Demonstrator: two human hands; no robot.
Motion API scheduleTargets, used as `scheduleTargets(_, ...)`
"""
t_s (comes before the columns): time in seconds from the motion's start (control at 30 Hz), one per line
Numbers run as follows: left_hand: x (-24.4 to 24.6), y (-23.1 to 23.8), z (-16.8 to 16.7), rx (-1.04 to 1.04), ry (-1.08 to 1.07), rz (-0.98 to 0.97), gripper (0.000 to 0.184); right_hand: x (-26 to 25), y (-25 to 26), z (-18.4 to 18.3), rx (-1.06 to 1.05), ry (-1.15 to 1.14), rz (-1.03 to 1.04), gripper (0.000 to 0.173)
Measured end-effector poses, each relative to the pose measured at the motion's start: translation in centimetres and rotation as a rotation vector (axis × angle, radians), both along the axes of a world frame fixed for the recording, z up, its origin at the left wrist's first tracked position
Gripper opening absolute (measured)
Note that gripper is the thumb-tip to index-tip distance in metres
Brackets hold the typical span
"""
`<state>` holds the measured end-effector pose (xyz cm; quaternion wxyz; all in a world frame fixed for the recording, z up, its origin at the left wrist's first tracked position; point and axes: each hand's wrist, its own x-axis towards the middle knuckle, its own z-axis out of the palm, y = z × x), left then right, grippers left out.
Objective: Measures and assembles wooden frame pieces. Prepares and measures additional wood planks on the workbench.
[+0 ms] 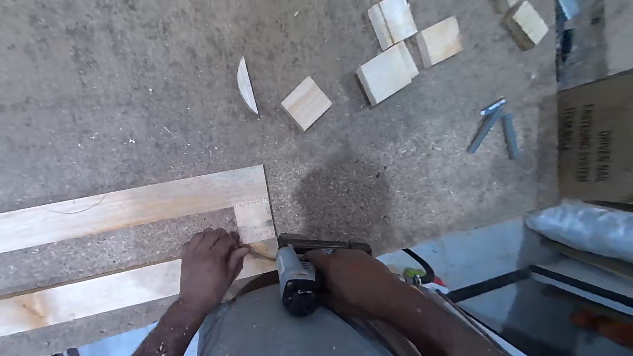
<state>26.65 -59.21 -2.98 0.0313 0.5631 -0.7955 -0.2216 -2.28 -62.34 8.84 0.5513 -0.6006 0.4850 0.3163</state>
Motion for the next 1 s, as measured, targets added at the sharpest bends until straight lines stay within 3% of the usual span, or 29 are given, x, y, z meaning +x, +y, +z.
scheduleTargets(0.13, -2.8, -2.6, 2.2, 0.329, -0.231, 0.005, 0.077, 0.3, 0.0, -0.3, -0.018, 0.008, 0.028, 0.053)
scheduleTargets(0.23, -5.9, -5.6, 5.2, 0.755, -0.533, 0.051, 0.08, 0.5, -0.4, -0.4, -0.007, 0.015, 0.041, 0.051)
scheduleTargets(0.3, -6.9, -6.6, 5.9, 0.863, -0.601, 0.068, 0.08, 0.5, -0.5, -0.6, 0.001, 0.017, 0.058, 0.05)
scheduleTargets(0.57, -8.4, -7.4, 5.6, 0.92, -0.689, -0.072, 0.069, 0.2, -1.2, -1.3, 0.04, -0.007, 0.091, 0.046)
scheduleTargets(1.0, -7.9, -7.2, 5.1, 0.953, -0.62, -0.014, 0.07, 0.0, -1.7, -1.4, 0.074, 0.011, 0.099, 0.043)
